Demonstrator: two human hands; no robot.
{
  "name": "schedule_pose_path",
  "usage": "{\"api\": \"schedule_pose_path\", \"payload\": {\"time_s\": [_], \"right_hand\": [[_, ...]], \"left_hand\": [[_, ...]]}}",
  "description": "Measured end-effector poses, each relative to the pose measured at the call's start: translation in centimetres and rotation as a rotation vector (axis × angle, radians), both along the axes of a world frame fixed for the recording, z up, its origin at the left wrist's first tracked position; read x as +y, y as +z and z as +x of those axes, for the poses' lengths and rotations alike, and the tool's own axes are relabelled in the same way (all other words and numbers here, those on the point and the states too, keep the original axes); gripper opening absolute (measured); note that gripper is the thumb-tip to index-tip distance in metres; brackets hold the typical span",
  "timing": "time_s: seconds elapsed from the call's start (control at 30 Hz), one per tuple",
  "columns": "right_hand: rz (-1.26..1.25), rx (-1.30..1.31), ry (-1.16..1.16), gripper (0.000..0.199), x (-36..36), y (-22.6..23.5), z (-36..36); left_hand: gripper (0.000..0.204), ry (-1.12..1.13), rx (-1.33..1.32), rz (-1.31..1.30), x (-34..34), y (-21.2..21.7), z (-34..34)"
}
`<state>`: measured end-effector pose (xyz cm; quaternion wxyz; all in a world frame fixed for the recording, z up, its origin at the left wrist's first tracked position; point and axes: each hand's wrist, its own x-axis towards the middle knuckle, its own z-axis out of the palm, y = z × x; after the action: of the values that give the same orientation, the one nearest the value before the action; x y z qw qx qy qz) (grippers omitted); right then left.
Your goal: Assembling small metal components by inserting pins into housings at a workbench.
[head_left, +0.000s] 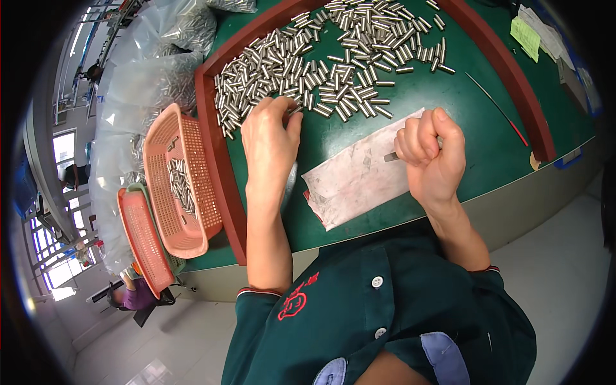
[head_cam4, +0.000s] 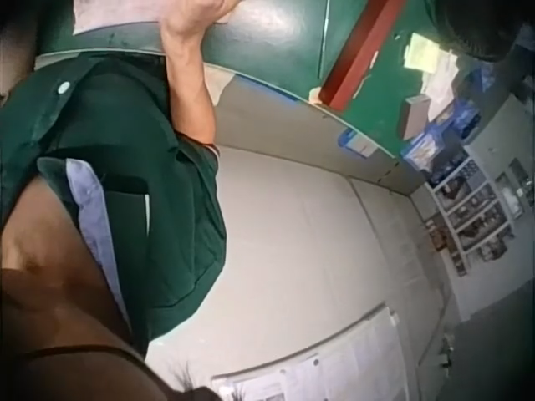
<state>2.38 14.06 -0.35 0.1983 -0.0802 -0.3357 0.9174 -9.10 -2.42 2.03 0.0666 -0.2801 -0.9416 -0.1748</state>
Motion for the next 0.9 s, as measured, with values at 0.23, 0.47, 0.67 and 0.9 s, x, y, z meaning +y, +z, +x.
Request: {"api": "schedule_pose_path", "payload": {"time_s": [0.23,0.47,0.67,0.9], "right_hand": [[0.017,-0.015,0.012,0.041,0.1,0.2,-0.1],[0.089,-0.013,0.017,0.039,0.1,0.3,-0.1],[0.042,-0.012,0.021,0.04,0.1,0.3,-0.1],[0.047,-0.017,0.012,0.04,0.1,0.4,-0.2]], "left_hand": [[0.011,0.044,-0.046,0.002,0.7,-0.5,0.3],[0.009,-0.014,0.023,-0.073,-0.8,-0.8,3.2],[0.01,0.014,0.003,0.127,-2.0,-1.8,3.5],[0.012,0.153,-0.07,0.097,-1.7,-1.4,3.4]]}}
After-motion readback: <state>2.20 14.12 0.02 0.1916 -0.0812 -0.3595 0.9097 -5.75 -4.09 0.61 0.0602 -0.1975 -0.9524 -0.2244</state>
